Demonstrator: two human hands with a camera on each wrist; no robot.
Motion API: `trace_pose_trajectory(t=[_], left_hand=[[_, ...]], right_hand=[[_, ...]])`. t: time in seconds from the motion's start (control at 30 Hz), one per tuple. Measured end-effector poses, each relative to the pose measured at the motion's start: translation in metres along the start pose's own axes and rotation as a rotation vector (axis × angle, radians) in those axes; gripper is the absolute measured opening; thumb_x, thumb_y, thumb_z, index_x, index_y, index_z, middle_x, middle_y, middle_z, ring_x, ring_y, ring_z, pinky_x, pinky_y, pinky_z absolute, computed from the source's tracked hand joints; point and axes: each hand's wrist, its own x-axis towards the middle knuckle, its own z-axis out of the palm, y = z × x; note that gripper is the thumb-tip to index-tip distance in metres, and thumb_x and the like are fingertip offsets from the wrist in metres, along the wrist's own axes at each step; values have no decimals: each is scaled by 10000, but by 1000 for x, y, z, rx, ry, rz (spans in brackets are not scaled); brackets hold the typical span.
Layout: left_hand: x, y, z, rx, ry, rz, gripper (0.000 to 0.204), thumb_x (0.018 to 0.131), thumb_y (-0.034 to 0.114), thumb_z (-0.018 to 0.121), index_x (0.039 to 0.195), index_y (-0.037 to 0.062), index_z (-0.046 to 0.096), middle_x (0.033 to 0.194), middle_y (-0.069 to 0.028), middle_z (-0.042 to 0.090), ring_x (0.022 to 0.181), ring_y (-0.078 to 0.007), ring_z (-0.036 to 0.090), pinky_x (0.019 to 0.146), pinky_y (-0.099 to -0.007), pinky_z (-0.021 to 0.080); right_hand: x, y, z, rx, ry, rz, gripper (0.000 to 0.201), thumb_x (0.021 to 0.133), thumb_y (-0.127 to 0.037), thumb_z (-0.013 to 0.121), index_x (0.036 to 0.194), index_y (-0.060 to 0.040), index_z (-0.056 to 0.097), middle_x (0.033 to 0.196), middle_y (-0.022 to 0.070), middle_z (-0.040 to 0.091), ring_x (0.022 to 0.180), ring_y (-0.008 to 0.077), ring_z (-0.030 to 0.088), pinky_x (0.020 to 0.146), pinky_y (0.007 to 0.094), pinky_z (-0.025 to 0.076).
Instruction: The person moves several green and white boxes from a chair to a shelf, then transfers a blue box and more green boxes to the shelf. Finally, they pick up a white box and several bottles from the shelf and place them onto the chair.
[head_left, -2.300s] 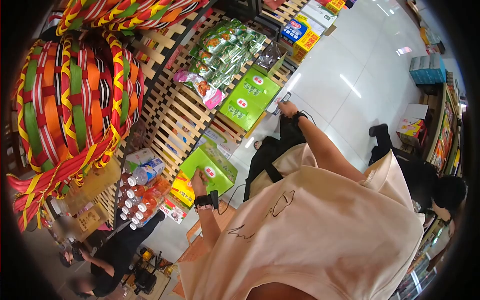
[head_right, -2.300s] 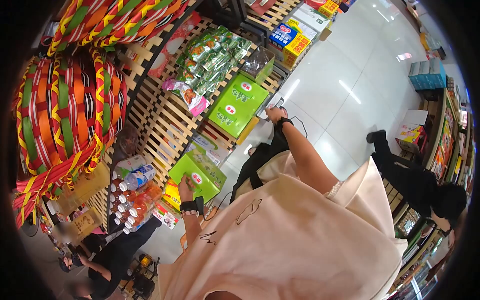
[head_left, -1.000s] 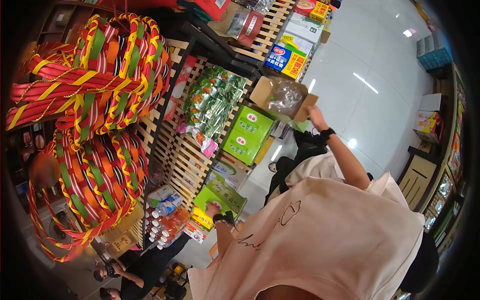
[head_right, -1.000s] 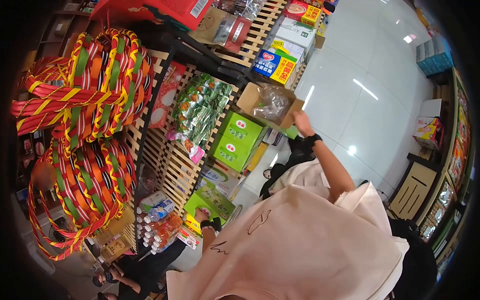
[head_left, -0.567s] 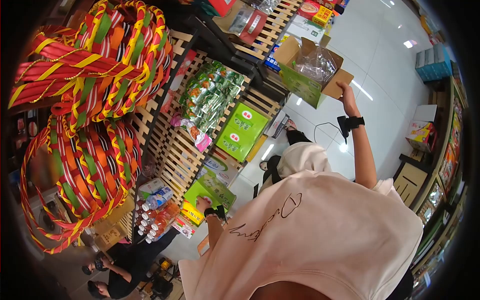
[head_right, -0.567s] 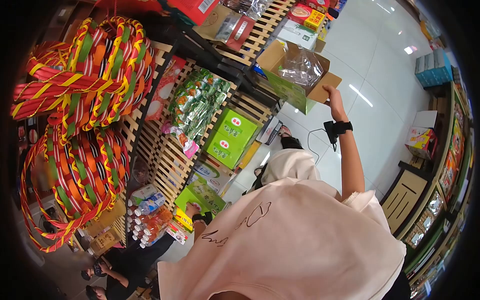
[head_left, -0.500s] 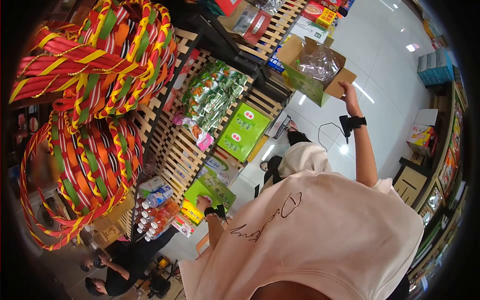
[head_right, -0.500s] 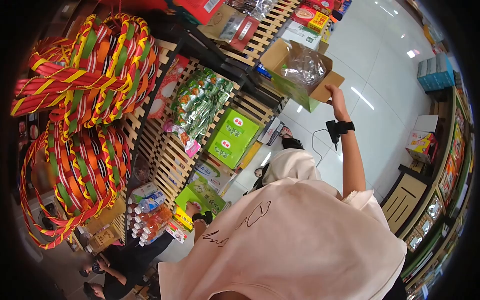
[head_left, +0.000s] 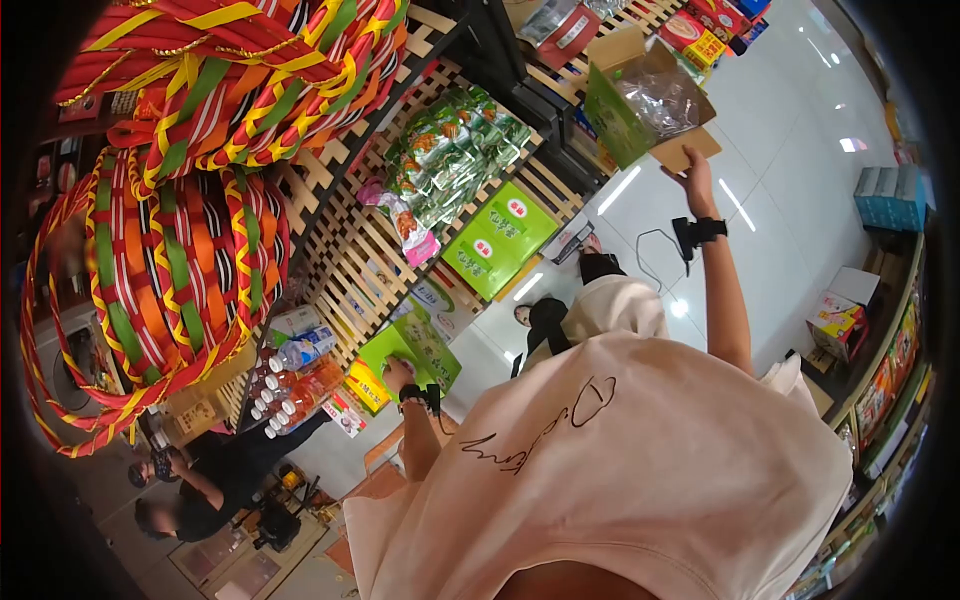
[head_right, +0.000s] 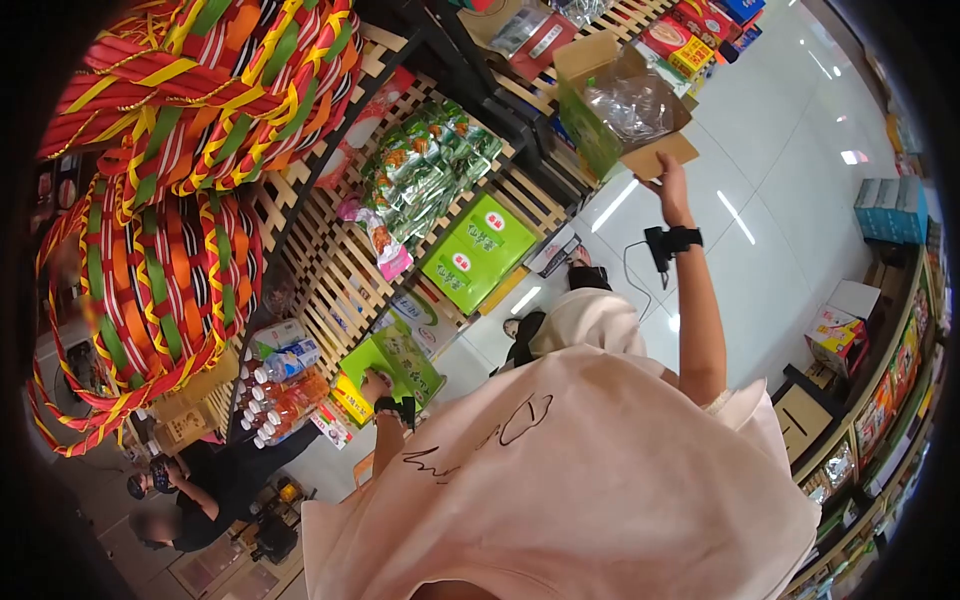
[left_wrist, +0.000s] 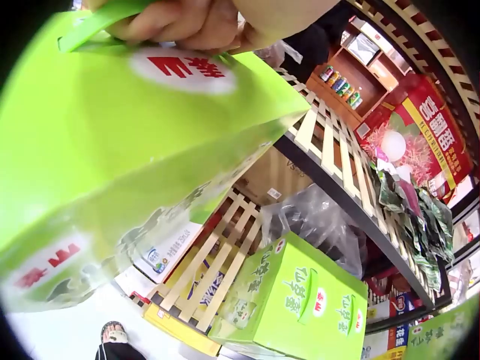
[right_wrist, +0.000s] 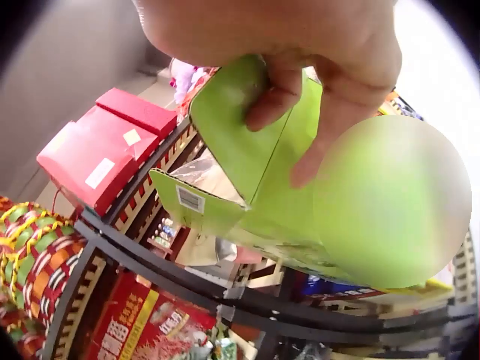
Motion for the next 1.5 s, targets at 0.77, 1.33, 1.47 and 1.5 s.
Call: trace_pose_trajectory(t=[0.77,1.33,1.47,1.5], left_hand=[[34,-33,-17,323,-132,566,238,698,156,466,830,-38,507,757,-135,552,674,-240,522,626,-286,399],[33,-24,-31,-770,-541,-321,124,717,208,466,650,104,480,420,51,327,294,-47,221,286,-189,156],[40,-26,-27,-823,-452,-311,150,723,198,460,618,91,467,409,53,317,293,-51,215,286,-191,146],[41,-24,-38,-771,-569,-441,163,727,195,454,608,84,461,404,58,321,290,-48,217,280,-186,137]], right_hand=[[60,130,-19,136,58,513,352,693,-372,422,908,-93,429,872,47,439,736,188,435,594,269,386],[-61,360,240,-1014,-259,-125,299,673,-273,451,790,-4,511,718,199,526,689,353,487,632,373,391],[-57,401,266,-1341,-196,-341,384,660,-335,460,825,9,502,791,200,524,742,339,490,663,376,384],[-75,365,281,-1271,-257,-133,425,652,-366,455,839,14,497,813,202,518,775,330,485,679,374,380]])
